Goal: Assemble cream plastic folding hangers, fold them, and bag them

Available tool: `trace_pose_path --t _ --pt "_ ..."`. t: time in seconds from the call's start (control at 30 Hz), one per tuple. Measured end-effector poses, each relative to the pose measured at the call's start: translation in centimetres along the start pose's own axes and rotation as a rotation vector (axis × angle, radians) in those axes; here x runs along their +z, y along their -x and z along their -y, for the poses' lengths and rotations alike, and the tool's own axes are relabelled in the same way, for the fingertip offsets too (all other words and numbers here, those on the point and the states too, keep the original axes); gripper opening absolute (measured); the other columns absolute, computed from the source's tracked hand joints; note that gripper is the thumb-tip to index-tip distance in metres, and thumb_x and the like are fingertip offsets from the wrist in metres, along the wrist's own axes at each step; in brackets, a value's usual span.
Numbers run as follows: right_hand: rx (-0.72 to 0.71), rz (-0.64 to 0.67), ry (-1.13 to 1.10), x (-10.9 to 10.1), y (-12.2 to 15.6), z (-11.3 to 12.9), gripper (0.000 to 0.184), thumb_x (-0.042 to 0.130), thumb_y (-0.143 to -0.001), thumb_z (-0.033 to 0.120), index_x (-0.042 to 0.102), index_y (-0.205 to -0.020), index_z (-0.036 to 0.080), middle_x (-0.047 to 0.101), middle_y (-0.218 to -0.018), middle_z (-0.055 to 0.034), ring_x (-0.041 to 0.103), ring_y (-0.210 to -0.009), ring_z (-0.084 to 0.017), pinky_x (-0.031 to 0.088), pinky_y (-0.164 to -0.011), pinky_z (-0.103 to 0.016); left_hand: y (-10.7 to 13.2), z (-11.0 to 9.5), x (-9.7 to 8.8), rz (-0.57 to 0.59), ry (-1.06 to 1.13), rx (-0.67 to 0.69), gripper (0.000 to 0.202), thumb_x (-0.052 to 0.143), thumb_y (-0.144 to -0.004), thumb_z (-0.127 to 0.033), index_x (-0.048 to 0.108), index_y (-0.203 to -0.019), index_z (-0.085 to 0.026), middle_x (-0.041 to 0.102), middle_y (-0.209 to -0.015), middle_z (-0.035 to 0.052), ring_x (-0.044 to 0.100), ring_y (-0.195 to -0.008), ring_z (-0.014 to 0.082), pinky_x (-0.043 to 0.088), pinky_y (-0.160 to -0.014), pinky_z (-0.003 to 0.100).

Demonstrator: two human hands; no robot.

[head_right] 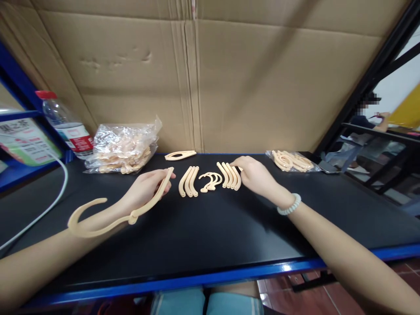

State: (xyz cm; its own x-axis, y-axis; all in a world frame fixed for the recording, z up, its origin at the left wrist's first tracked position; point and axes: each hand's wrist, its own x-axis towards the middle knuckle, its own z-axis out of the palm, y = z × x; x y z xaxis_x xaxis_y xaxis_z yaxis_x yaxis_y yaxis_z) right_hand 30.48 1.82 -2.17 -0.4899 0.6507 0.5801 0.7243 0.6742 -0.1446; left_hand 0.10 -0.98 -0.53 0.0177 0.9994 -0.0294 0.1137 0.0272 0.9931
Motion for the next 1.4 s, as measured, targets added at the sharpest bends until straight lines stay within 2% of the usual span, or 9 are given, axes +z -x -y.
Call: trace_pose_path --t 0.07,0.17,0.33,0.53,0.83,1.0,1.27,1.33,1.4 --pt "-0.098 -0.048 -0.094 0.4 0.0 3.1 0.044 0.039 -0.080 0.000 0.062 -0.113 0.017 0.066 -0.108 -0.0099 0.060 -0.102 -0.024 0.049 -0.091 -0.043 0.1 0.0 0.0 -0.035 -0.045 0.019 0.036 0.066 -0.073 -0.048 0.063 -0.077 -0.013 0.053 -0.052 -0.0024 0.042 -0.042 0.0080 0.030 -0.040 0.018" --pt "-0.250 0.044 -0.209 0.9 0.3 7.1 0.040 0.039 -0.084 0.001 0.061 -0.114 0.018 0.066 -0.104 -0.0087 0.059 -0.098 -0.022 0.049 -0.087 -0.041 0.2 0.0 -0.1 -0.037 -0.146 0.038 0.046 0.067 -0.070 -0.059 0.066 -0.076 -0.013 0.056 -0.057 -0.0007 0.043 -0.043 0.0081 0.031 -0.039 0.019" --pt "-0.472 0.253 -0.274 1.1 1.1 9.9 0.033 0.042 -0.087 0.004 0.063 -0.110 0.013 0.067 -0.099 -0.0099 0.057 -0.090 -0.022 0.049 -0.083 -0.039 0.8 -0.2 0.3 -0.034 -0.086 -0.021 0.046 0.071 -0.068 -0.059 0.061 -0.064 -0.014 0.043 -0.046 -0.0060 0.032 -0.036 0.0044 0.023 -0.034 0.016" --pt "-0.493 0.305 -0.425 0.9 1.5 10.4 0.032 0.043 -0.093 0.007 0.059 -0.120 0.014 0.068 -0.105 -0.0085 0.059 -0.094 -0.019 0.050 -0.088 -0.034 0.6 0.4 0.7 -0.084 0.178 -0.032 0.037 0.075 -0.070 -0.046 0.059 -0.074 -0.014 0.053 -0.056 -0.0041 0.040 -0.038 0.0024 0.028 -0.033 0.012" --pt "-0.407 -0.240 -0.341 0.5 1.6 9.8 0.035 0.050 -0.090 0.001 0.059 -0.120 0.017 0.070 -0.102 -0.0077 0.066 -0.093 -0.018 0.055 -0.082 -0.032 1.4 0.2 1.2 -0.099 0.301 0.056 0.036 0.075 -0.073 -0.039 0.046 -0.073 -0.018 0.055 -0.055 -0.0064 0.053 -0.042 0.0058 0.045 -0.042 0.014" --pt "-0.309 -0.114 -0.068 0.8 1.0 8.7 0.029 0.059 -0.093 0.022 0.057 -0.122 0.018 0.067 -0.114 -0.0100 0.053 -0.120 -0.027 0.038 -0.103 -0.050 2.1 0.3 1.6 -0.041 0.311 0.099 0.036 0.073 -0.074 -0.041 0.046 -0.075 -0.018 0.061 -0.061 -0.0041 0.058 -0.046 0.0074 0.050 -0.046 0.016" --pt "-0.294 -0.071 0.069 1.2 1.1 8.5 0.013 0.051 -0.098 0.022 0.063 -0.095 0.017 0.069 -0.086 -0.0038 0.063 -0.094 -0.021 0.029 -0.103 -0.046 2.6 1.2 2.0 -0.021 0.226 0.126 0.026 0.062 -0.084 -0.039 0.046 -0.084 -0.019 0.059 -0.069 -0.0032 0.059 -0.052 0.0098 0.055 -0.052 0.024" --pt "-0.286 -0.088 0.088 1.1 1.0 8.5 0.012 0.050 -0.098 0.019 0.062 -0.099 0.016 0.069 -0.089 -0.0039 0.063 -0.087 -0.018 0.028 -0.102 -0.045 2.3 1.4 1.8 -0.104 0.118 0.252 0.026 0.060 -0.085 -0.038 0.046 -0.097 -0.020 0.063 -0.085 0.0013 0.066 -0.068 0.0153 0.059 -0.065 0.033" --pt "-0.291 -0.109 0.105 1.1 1.1 8.5 0.011 0.051 -0.098 0.018 0.061 -0.099 0.015 0.069 -0.089 -0.0035 0.063 -0.083 -0.017 0.028 -0.101 -0.044 2.1 1.5 1.5 -0.218 -0.124 0.521 0.034 0.063 -0.084 -0.034 0.046 -0.110 -0.021 0.061 -0.110 0.0080 0.064 -0.100 0.0227 0.055 -0.086 0.044"
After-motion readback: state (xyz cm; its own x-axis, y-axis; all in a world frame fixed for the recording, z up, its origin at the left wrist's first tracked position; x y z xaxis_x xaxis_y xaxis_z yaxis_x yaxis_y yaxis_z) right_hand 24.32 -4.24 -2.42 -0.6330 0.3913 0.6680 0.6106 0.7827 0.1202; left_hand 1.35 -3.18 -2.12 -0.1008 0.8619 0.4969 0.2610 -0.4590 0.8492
